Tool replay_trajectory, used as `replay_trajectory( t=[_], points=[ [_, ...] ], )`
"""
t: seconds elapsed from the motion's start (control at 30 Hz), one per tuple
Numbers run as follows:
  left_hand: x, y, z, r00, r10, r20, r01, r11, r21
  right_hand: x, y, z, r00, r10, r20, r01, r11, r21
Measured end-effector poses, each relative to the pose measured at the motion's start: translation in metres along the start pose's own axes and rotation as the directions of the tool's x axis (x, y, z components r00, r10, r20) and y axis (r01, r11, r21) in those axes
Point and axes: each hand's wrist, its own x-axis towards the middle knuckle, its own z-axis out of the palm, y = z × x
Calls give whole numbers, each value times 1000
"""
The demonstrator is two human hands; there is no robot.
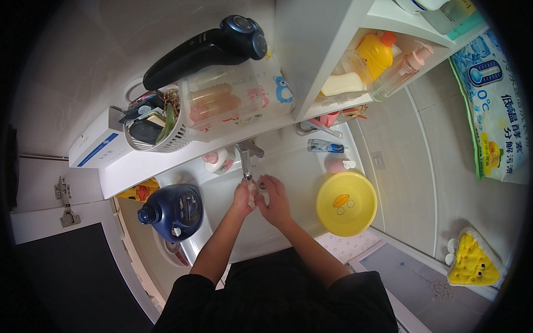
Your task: The person washes a piece of cloth in a yellow bowl by hand at a sink, rinsing and wringing the fabric.
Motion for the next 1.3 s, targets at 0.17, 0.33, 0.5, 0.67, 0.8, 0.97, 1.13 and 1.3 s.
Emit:
replay_trajectory(
  t=[0.17, 0.33, 0.5, 0.67, 0.8, 0.97, 1.13, 1.3],
  points=[
    [1, -3, -5, 998, 66, 21, -68, 993, 100, 22, -20, -15, 949, -271, -162, 227, 942, -249],
    [-15, 5, 10, 998, -28, 55, 24, 996, 80, 42, -27, -30, 934, -335, -122, 273, 893, -358],
    [-12, 8, -3, 985, -44, 166, 52, 998, -44, 50, -36, -33, 952, -304, -35, 268, 883, -385],
    [-17, 9, 0, 971, -21, 240, 56, 989, -138, 50, -33, -33, 955, -295, -40, 249, 865, -435],
    [-18, 8, -3, 969, 34, 244, -10, 995, -101, 51, -27, -29, 946, -320, -56, 267, 866, -423],
    [-26, 7, 4, 977, 9, 213, -2, 999, -33, 45, -14, -27, 963, -268, -40, 223, 867, -447],
    [-35, 2, -2, 996, -3, 91, -10, 990, 143, 30, -18, -27, 952, -305, -32, 272, 889, -369],
    [-49, -10, 11, 997, 78, 17, -80, 980, 182, -5, -11, -7, 952, -304, 37, 304, 924, -233]
  ],
)
